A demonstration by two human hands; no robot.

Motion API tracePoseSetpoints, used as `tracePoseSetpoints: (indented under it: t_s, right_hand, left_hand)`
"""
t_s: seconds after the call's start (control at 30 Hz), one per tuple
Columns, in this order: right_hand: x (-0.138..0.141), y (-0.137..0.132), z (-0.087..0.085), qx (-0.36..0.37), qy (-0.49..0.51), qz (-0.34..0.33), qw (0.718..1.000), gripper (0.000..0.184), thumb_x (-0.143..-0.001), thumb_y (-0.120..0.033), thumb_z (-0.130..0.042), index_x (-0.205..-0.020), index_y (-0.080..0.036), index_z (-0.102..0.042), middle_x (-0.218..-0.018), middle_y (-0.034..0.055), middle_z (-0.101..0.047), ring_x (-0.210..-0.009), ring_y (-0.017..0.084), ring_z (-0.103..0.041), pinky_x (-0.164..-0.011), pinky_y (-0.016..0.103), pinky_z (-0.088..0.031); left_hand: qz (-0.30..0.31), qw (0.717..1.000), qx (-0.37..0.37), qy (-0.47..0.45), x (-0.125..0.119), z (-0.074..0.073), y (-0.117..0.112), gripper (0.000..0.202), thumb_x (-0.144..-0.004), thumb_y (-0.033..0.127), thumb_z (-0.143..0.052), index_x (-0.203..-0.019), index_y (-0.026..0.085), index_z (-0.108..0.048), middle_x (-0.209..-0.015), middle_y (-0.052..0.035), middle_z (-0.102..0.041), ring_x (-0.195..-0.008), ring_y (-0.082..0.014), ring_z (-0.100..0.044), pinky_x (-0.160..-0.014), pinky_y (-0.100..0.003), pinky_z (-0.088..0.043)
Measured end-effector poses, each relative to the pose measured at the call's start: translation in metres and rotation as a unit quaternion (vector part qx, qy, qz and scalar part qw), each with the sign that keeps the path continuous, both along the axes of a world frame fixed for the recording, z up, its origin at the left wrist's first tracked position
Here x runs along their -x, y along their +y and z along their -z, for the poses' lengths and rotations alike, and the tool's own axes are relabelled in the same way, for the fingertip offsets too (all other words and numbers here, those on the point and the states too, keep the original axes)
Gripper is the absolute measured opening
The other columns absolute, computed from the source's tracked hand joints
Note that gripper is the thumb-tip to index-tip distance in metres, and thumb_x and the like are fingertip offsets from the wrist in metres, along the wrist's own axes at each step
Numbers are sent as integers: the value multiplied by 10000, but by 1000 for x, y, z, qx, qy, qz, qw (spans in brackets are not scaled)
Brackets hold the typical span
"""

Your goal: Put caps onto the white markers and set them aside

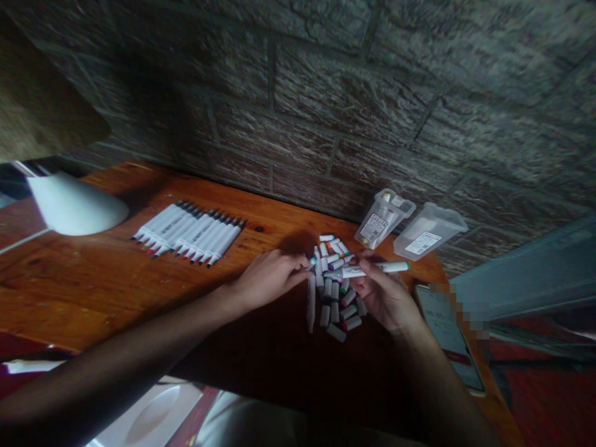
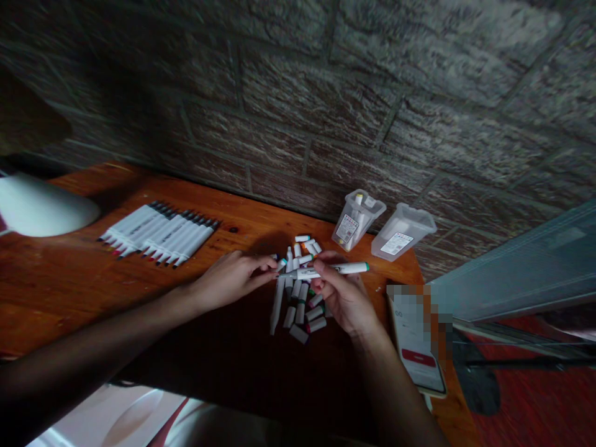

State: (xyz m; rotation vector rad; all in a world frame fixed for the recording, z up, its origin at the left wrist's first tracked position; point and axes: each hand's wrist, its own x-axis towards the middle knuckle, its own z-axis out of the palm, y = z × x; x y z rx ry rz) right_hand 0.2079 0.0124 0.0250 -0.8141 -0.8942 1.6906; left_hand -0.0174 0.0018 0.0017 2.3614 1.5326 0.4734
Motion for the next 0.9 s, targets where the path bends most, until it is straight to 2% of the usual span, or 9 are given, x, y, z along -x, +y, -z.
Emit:
tracePoseSetpoints:
  t_s: [0.13,0.27,0.33,0.4,0.5,0.57,0.7,0.8,0.9]
  right_hand:
    - [-3,-1,-1,-14,-36,-30,999,246,-718,-358,-833,-810,-186,-683,-660,-42,-660,-456,31,-470,-425,132,-399]
    - [-11,-5,-5,-33,-118,-131,984,363,-823,-498,-717,-693,-177,-607,-393,-98,-417,-339,32,-296,-361,156,-255]
    - [-11,-11,-12,-35,-201,-231,951,361,-820,-499,-723,-717,-167,-624,-412,-96,-429,-355,33,-327,-374,157,-257]
    - [-8,-19,-23,-29,-278,-334,900,334,-795,-468,-760,-763,-151,-662,-504,-70,-518,-422,36,-419,-414,148,-311]
    - [-4,-31,-37,-21,-338,-441,831,326,-742,-442,-813,-812,-140,-713,-613,-40,-596,-538,58,-525,-497,150,-400]
    - [-7,-38,-42,-10,-361,-483,798,357,-719,-466,-824,-826,-138,-731,-626,-32,-615,-536,64,-536,-482,154,-396]
    - [-19,-56,-44,12,-392,-514,762,428,-790,-563,-729,-767,-136,-728,-572,-31,-603,-447,48,-483,-426,158,-349]
    - [-26,-72,-46,24,-398,-500,769,479,-850,-605,-634,-728,-150,-723,-524,-34,-581,-394,42,-432,-404,165,-339]
    - [-28,-81,-47,8,-405,-454,793,432,-830,-577,-673,-710,-165,-719,-548,-26,-616,-404,50,-473,-402,161,-360]
  left_hand:
    - [44,998,-20,-41,3,4,3,239,-989,342,-501,-1052,247,-711,-997,-20,-759,-878,-191,-709,-788,-269,-483]
    - [43,987,-98,-118,9,-7,2,304,-1008,336,-474,-1234,198,-623,-1137,-57,-725,-974,-181,-692,-862,-272,-502]
    - [86,978,-155,-108,10,-20,-4,447,-982,370,-534,-1385,179,-502,-1299,-106,-643,-1092,-201,-654,-899,-287,-506]
    - [160,964,-207,-41,9,-34,-15,515,-957,373,-580,-1423,189,-458,-1379,-128,-578,-1159,-227,-622,-888,-302,-515]
    - [246,937,-232,80,3,-49,-36,237,-971,294,-558,-1174,186,-616,-1129,-86,-694,-973,-217,-679,-749,-304,-521]
    - [266,930,-224,115,0,-52,-51,119,-968,257,-555,-1001,177,-636,-895,-49,-711,-801,-199,-677,-670,-304,-498]
    - [278,937,-182,111,-2,-46,-77,62,-937,217,-585,-905,181,-623,-734,-32,-685,-680,-186,-642,-621,-300,-463]
    - [275,948,-143,67,-2,-42,-89,94,-939,185,-562,-892,198,-642,-695,-34,-676,-652,-169,-634,-638,-289,-457]
    - [270,952,-127,64,-3,-46,-84,161,-961,330,-555,-926,209,-656,-703,-44,-684,-645,-187,-644,-621,-300,-450]
